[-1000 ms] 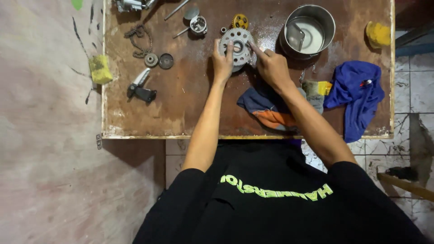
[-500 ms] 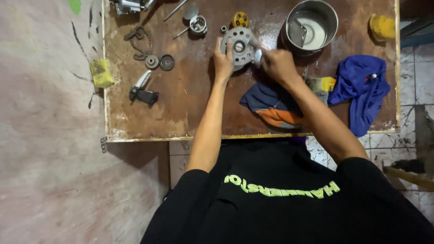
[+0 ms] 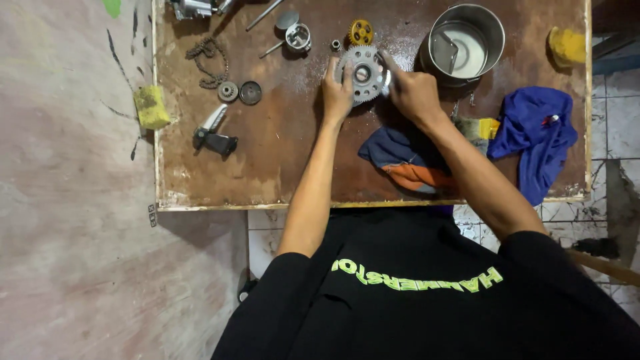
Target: The person scrubs a metal gear with a brush, dipping it into a container of liquid. They then scrub a metal piston with the same brush and liquid. The person wipes the gear and piston with a cloth and places them on the table.
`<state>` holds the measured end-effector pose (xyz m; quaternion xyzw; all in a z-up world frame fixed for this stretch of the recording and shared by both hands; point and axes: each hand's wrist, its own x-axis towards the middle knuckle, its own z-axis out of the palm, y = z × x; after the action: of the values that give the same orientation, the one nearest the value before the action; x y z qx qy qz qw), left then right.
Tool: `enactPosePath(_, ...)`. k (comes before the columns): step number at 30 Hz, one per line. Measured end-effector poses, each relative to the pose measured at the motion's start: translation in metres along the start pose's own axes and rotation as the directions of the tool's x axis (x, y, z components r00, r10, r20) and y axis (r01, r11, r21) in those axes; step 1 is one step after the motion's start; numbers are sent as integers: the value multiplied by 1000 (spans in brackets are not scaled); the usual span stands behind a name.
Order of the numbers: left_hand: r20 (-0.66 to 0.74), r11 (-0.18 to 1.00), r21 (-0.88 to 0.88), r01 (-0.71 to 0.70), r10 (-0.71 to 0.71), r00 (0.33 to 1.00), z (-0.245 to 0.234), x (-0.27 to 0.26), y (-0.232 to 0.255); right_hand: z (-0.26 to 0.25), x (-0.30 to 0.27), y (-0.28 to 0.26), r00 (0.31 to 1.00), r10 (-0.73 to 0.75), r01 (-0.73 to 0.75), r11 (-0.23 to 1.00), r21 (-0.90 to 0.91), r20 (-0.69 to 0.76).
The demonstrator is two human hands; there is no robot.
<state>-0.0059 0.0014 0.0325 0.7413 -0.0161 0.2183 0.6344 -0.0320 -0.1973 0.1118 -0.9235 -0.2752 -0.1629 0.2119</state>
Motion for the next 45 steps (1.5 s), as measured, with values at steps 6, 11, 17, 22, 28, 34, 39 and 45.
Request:
enactPosePath(6,32,1000,2,29,-29,999,-6,0,16,1,11,-7,990,-44,57,994,-93,136)
enactPosePath(11,38,999,-13,31,-30,999,0,-1,-3,16,14,-5,998,-54,56,977,-205,14)
enactPosePath(17,54,1000,-15,-1,2,999,2,-5,-18,24,13,-23,995,-86,69,963,-261,-53)
enactPosePath(22,40,998,-50,25,-23,999,1,-10,-26,31,22,-17,990,80,-104,969,-222,-114)
enactPosePath(28,56,993,-117,3,3,998,-3,-11,-14,7,16,-10,1000,-19,19,998,-63,-2)
enactPosePath(34,88,990,-118,79,-68,994,-3,-9,-20,-42,-3,114,891,162,-253,953,-167,-424)
enactPosePath(39,293,485,-782,392,-269,917,5,-7,-14,-14,-4,185,920,367,-361,930,-62,135)
enactPosePath(45,426,-8,-893,451,-342,838,4,-1,-13,45,-10,243,867,455,-408,882,-235,204)
